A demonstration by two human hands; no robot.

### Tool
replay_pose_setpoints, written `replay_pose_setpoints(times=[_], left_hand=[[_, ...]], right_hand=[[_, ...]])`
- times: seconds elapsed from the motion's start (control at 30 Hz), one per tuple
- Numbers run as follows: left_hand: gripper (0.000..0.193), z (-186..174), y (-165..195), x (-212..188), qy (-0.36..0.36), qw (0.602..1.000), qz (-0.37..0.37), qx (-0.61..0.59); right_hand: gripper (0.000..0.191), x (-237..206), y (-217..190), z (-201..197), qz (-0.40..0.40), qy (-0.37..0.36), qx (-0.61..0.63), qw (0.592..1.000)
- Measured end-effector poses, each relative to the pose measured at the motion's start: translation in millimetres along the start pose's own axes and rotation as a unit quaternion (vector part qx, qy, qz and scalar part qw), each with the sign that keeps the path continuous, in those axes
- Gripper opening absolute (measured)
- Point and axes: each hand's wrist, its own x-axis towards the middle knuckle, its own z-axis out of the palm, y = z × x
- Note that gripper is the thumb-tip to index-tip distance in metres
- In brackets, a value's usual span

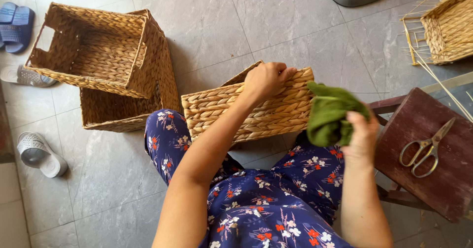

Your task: The person trims loose strands from a woven basket using scissors, then wipes the exterior and interior surfaces of the basket with a green cloth. The person handles multiple baskets, cleaning them one by one.

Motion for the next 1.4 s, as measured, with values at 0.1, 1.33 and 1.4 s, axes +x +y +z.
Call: replay_pose_setpoints(times=[0.1,1.33,1.4], left_hand=[[0.045,-37,-3,-19,-0.002,0.994,0.001,-0.106],[0.039,-39,-133,-110,0.151,0.834,0.095,-0.522],[0.038,-38,-144,-110,0.132,0.813,0.097,-0.558]], right_hand=[[0.042,9,-25,-12,-0.049,0.003,0.079,0.996],[0.029,-66,2,181,-0.28,-0.245,-0.312,0.874],[0.045,-86,13,212,-0.386,-0.364,-0.423,0.735]])
